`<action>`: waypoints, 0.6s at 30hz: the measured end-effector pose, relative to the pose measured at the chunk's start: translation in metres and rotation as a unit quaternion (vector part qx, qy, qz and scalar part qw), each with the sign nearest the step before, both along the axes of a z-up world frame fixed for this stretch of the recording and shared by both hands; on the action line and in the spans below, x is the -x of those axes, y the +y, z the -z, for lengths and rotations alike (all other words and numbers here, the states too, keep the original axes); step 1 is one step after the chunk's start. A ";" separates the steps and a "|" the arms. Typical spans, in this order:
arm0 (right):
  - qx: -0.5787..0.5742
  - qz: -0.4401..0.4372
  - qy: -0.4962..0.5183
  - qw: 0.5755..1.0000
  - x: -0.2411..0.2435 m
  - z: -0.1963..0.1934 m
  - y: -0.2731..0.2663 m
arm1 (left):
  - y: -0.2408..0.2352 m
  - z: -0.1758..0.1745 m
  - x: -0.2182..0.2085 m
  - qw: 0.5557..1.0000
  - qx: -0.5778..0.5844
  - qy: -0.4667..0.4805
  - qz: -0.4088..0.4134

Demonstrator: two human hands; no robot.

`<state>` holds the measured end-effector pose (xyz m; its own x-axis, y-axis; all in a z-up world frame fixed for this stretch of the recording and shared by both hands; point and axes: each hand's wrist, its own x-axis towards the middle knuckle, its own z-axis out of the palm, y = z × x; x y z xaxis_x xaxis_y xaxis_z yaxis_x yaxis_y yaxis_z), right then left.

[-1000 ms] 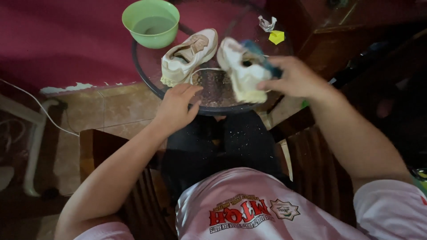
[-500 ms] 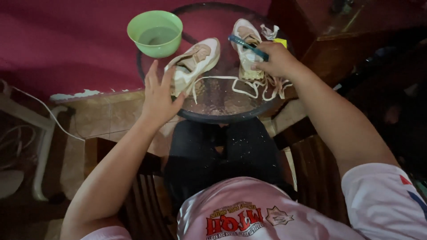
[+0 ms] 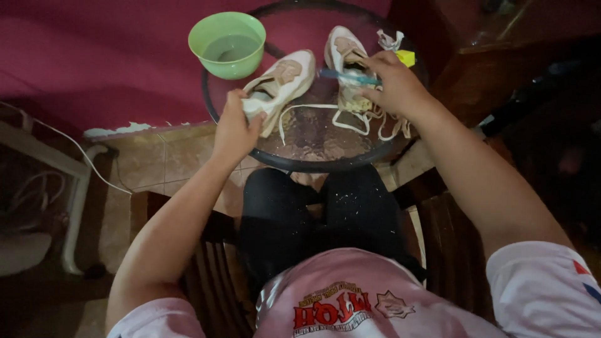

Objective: The person scrubs a white sneaker with a toothbrush, repeatedly dipping the brush into a green bowl of water and cleaning the upper, laces, and sole. The person rotates the shoe to access different areas and continues scrubbing throughout the clip.

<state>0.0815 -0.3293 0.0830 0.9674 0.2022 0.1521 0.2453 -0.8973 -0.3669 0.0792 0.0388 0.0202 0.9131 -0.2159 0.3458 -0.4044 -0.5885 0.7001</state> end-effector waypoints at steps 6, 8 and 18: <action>-0.072 -0.077 -0.117 0.987 0.051 -0.003 0.009 | 0.023 -0.002 0.002 0.979 0.185 0.068 -0.051; -0.086 -0.107 -0.114 0.984 0.074 -0.007 0.014 | 0.032 0.017 -0.011 0.975 0.216 0.050 -0.023; -0.144 -0.109 -0.031 0.983 0.130 0.053 0.009 | 0.020 0.034 0.046 0.952 0.248 0.167 0.070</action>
<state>-0.0482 -0.3202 0.0299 0.8930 0.3440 0.2902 0.4501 -0.6815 -0.5771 0.0333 0.0589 -0.0134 0.9643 -0.2294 0.1322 -0.1603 -0.1085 0.9811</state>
